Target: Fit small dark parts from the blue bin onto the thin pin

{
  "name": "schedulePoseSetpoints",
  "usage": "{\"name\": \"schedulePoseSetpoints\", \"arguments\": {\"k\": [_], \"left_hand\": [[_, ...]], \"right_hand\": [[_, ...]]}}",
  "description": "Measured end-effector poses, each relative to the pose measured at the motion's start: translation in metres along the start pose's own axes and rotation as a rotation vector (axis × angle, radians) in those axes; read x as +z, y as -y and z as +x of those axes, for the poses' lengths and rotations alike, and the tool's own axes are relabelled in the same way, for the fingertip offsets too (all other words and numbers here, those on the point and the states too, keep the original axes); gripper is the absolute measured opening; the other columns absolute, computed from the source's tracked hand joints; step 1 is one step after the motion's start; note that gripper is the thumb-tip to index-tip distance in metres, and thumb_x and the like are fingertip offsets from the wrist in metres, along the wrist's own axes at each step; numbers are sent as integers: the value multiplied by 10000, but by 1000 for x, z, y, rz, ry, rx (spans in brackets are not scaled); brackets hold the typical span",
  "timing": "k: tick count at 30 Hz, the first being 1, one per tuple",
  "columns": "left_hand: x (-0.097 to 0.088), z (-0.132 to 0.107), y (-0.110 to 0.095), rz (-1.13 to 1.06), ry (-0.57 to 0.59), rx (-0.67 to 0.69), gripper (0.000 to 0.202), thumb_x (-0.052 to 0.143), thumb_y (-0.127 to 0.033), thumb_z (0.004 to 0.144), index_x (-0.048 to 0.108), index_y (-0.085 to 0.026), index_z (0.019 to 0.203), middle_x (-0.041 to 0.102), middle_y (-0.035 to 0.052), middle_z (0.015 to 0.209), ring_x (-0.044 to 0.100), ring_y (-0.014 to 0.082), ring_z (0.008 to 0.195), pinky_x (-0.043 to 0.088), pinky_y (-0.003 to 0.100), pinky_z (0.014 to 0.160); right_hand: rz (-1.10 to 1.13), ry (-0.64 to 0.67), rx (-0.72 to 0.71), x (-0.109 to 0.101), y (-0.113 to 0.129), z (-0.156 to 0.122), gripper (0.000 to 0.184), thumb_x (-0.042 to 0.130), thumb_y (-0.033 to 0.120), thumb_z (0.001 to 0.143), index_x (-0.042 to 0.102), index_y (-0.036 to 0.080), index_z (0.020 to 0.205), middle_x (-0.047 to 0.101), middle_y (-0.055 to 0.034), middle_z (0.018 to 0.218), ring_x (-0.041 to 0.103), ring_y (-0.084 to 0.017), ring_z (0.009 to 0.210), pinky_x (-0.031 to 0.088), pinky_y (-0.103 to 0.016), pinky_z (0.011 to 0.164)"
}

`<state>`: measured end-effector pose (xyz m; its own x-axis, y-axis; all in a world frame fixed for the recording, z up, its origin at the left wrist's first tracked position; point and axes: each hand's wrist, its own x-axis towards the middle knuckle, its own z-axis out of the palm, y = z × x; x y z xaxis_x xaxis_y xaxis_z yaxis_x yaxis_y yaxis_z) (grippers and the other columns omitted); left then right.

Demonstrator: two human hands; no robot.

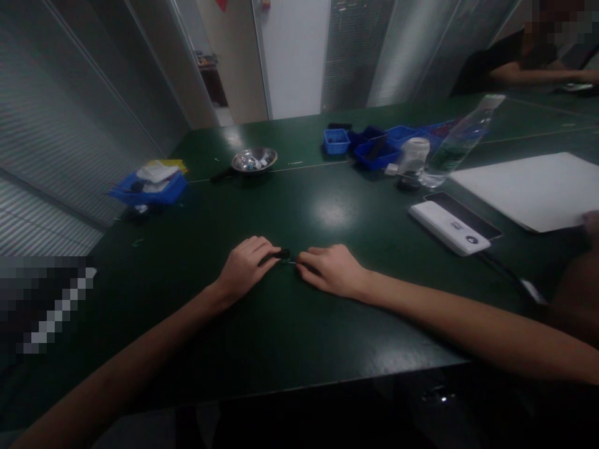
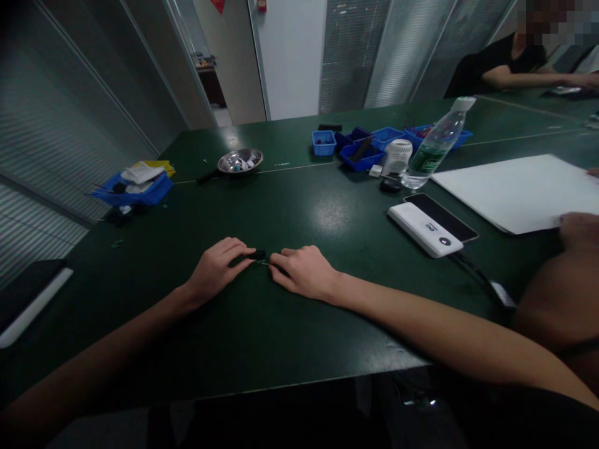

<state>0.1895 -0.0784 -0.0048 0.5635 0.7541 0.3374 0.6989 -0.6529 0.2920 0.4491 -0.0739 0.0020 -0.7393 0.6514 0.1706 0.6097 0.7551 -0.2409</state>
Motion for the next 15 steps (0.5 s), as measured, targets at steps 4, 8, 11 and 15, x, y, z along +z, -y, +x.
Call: {"name": "schedulePoseSetpoints", "arguments": {"k": [4, 8, 11, 15], "left_hand": [[1, 0, 1, -10, 0, -11, 208, 561, -252, 974, 664, -159, 1129, 661, 83, 1059, 600, 209, 954, 510, 374, 830], [1, 1, 1, -21, -23, -80, 224, 561, -300, 978, 666, -158, 1116, 663, 80, 1040, 606, 211, 952, 512, 373, 830], [1, 2, 1, -35, -23, -125, 249, 544, -317, 987, 662, -162, 1142, 661, 77, 1043, 611, 206, 950, 517, 358, 810], [1, 2, 3, -29, 2, -123, 246, 538, -311, 988, 670, -171, 1141, 663, 75, 1058, 611, 206, 957, 515, 356, 813]], "right_hand": [[12, 5, -7, 0, 0, 0, 330, 369, 389, 1029, 626, 183, 1016, 630, -24, 833, 458, -98, 599, 231, -267, 560], [15, 11, -3, -1, 0, 0, 332, 372, 392, 1029, 630, 184, 1020, 632, -27, 840, 461, -99, 602, 233, -265, 562], [8, 14, -3, -1, 0, 0, 332, 374, 395, 1029, 631, 186, 1029, 633, -29, 839, 459, -101, 603, 229, -264, 560], [-4, 1, -9, -1, 0, 1, 326, 375, 393, 1027, 626, 185, 1022, 633, -26, 834, 446, -98, 591, 215, -267, 552]]}}
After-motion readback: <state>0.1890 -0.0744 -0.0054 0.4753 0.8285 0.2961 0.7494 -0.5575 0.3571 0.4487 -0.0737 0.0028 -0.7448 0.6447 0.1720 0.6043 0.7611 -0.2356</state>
